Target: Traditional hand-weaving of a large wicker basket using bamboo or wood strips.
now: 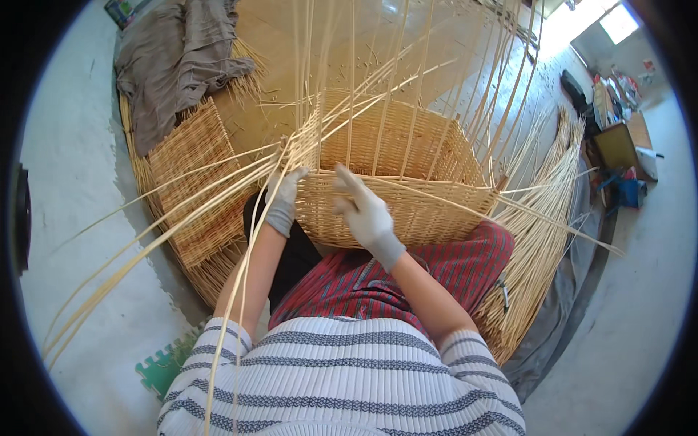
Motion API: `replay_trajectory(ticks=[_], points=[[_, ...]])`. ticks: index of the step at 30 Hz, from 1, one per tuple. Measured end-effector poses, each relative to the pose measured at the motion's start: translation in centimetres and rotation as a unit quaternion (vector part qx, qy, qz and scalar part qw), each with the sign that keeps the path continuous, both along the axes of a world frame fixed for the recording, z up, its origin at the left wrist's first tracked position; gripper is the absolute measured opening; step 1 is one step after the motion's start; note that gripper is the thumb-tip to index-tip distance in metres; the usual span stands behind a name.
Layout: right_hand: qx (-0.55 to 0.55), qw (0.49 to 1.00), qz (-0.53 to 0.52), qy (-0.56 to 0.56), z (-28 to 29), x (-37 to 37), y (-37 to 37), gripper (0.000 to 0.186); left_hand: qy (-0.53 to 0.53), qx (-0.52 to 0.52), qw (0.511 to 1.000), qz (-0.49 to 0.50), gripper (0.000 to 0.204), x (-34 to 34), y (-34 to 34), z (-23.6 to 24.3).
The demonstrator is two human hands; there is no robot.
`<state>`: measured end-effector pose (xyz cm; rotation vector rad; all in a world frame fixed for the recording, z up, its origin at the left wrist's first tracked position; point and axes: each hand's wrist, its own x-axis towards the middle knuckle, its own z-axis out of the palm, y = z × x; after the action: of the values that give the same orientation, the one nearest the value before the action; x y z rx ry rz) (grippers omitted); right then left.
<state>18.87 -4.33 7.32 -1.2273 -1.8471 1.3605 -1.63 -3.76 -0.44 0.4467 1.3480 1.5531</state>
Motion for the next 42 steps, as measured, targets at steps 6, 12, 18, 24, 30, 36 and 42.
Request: replay_trajectory(ticks=[6, 12, 18, 24, 30, 36, 42], points=[[0.153, 0.949, 0.188, -0.202, -1.3, -4.7, 5.7, 0.107, 0.075, -0.037, 0.996, 0.000, 0.043, -1.0, 0.1, -3.7], [0.085, 0.950, 0.192, -0.229, -0.2, -5.1, 4.9, 0.109, 0.124, 0.059, 0.983, 0.119, 0.042, 0.6, -0.3, -2.9], [-0.156, 0.985, -0.015, 0.079, -7.4, 6.1, 2.1, 0.065, 0.241, 0.147, 0.958, 0.050, 0.033, 3.2, -6.5, -4.0], [-0.188, 0.861, -0.171, 0.440, -6.9, 10.6, 2.5, 0.030, 0.272, -0.015, 0.932, -0.240, 0.019, 5.2, 2.5, 4.2], [0.182, 0.942, -0.220, 0.175, -1.7, 3.9, 10.1, 0.036, 0.243, -0.134, 0.898, -0.341, 0.031, 6.1, 3.3, 3.4], [0.124, 0.965, -0.109, 0.202, 1.7, 3.2, 13.6, 0.050, 0.113, -0.162, 0.935, -0.294, 0.030, 5.8, 3.8, 3.7], [-0.042, 0.894, -0.225, 0.385, -6.4, 11.1, 5.8, 0.018, 0.215, -0.055, 0.923, -0.314, 0.047, 6.4, 4.9, 4.5]])
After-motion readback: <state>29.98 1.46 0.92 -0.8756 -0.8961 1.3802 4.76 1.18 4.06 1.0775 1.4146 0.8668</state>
